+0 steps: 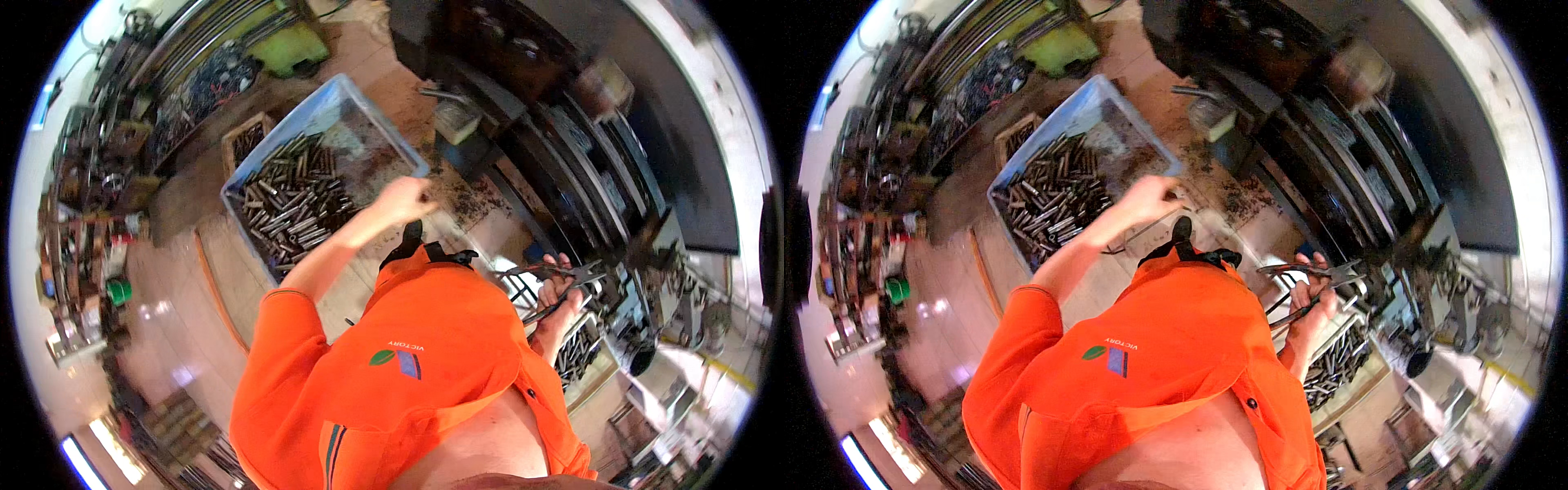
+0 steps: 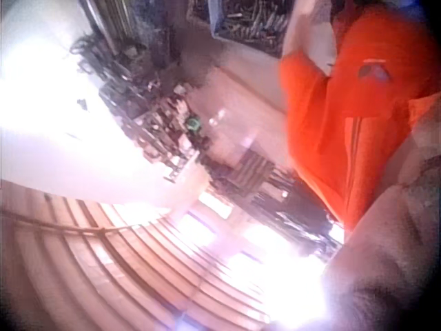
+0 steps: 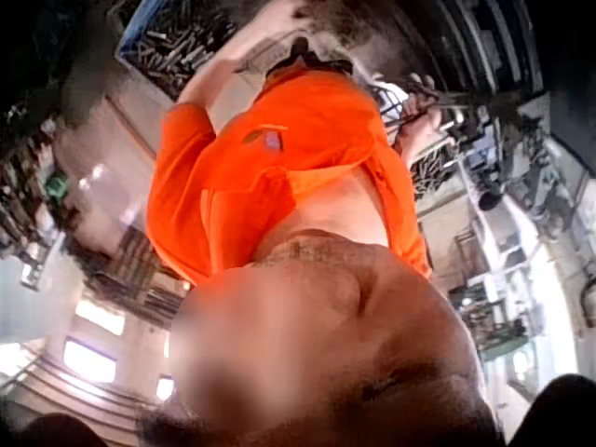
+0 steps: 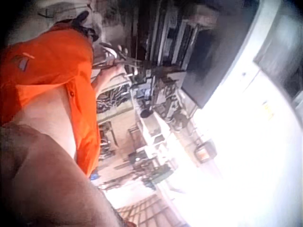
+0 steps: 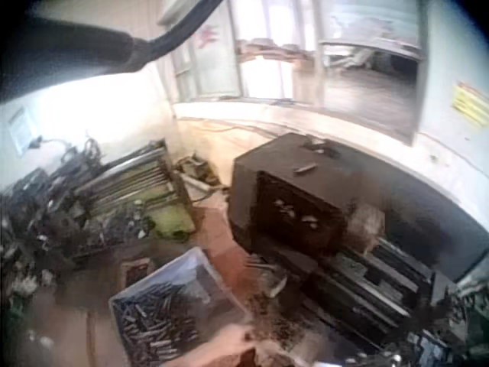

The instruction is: The person repeatedly picks up cylindrical metal rods from a blue bin and places them into a machine. The person handles the rods one by one, moving them from the bin to the machine's intake area.

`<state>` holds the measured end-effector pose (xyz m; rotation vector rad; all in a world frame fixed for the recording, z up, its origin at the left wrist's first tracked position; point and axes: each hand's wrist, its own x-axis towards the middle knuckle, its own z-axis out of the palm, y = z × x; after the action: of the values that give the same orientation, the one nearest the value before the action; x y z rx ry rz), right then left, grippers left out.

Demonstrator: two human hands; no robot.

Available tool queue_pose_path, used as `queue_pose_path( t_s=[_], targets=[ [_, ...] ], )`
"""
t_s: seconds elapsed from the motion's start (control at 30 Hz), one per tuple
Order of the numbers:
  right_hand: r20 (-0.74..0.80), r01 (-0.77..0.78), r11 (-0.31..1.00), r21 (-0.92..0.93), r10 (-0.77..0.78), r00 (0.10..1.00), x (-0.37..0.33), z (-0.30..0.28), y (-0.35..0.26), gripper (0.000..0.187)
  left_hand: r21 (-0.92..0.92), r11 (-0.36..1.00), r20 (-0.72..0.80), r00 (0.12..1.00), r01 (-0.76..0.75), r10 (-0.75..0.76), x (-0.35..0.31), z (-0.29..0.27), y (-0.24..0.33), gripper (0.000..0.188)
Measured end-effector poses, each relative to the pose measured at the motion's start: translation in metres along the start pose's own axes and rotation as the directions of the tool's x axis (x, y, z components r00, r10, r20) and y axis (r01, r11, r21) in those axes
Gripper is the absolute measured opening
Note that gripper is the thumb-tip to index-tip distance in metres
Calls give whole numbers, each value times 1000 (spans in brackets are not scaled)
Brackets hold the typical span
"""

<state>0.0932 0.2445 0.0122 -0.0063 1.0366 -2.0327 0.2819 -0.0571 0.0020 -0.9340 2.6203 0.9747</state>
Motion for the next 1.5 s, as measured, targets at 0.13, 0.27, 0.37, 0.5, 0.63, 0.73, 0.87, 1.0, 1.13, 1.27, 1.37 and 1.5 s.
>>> queue_pose_path(
  t_s=[0.13,0.27,0.37,0.5,0.63,0.73,0.87,1.0,1.13,1.27,1.37,1.5],
  targets=[
    [-35,-228,969,96,232,972,25,9,33,48,-124,950,-285,906,288,-312,-41,-48,-129,30],
    [-87,-255,956,143,269,959,34,39,46,46,-106,857,-458,740,504,-492,-58,-76,-234,32],
    [-106,-264,963,50,268,958,40,55,51,44,50,849,-437,776,526,-455,-39,-73,-285,23],
    [-101,-258,965,40,261,960,40,72,57,43,302,800,-314,847,518,-430,-3,-59,-320,18],
    [-146,-235,971,46,239,960,35,73,62,44,491,754,-125,893,435,-433,8,-59,-316,16],
    [-166,-243,969,42,247,955,36,66,63,45,509,757,-107,903,410,-417,9,-58,-318,16],
    [-181,-250,964,93,263,948,35,74,63,39,430,786,-210,895,445,-392,-12,-61,-307,20],
    [-132,-287,955,80,296,946,35,74,62,40,212,833,-371,831,510,-414,-45,-72,-298,20],
    [-14,-280,960,27,281,960,45,73,50,39,-867,454,-82,840,205,-537,-73,-97,-231,20],
    [87,-203,897,-394,256,963,51,116,24,55,-990,112,-108,973,-87,-204,-61,-95,-127,24],
    [192,-198,806,-558,357,914,51,134,17,59,-991,116,-65,998,-64,0,-33,-91,-58,25],
    [309,-55,715,-697,368,877,48,133,17,40,-991,133,25,980,-1,195,-3,-84,14,34]
  ],
)
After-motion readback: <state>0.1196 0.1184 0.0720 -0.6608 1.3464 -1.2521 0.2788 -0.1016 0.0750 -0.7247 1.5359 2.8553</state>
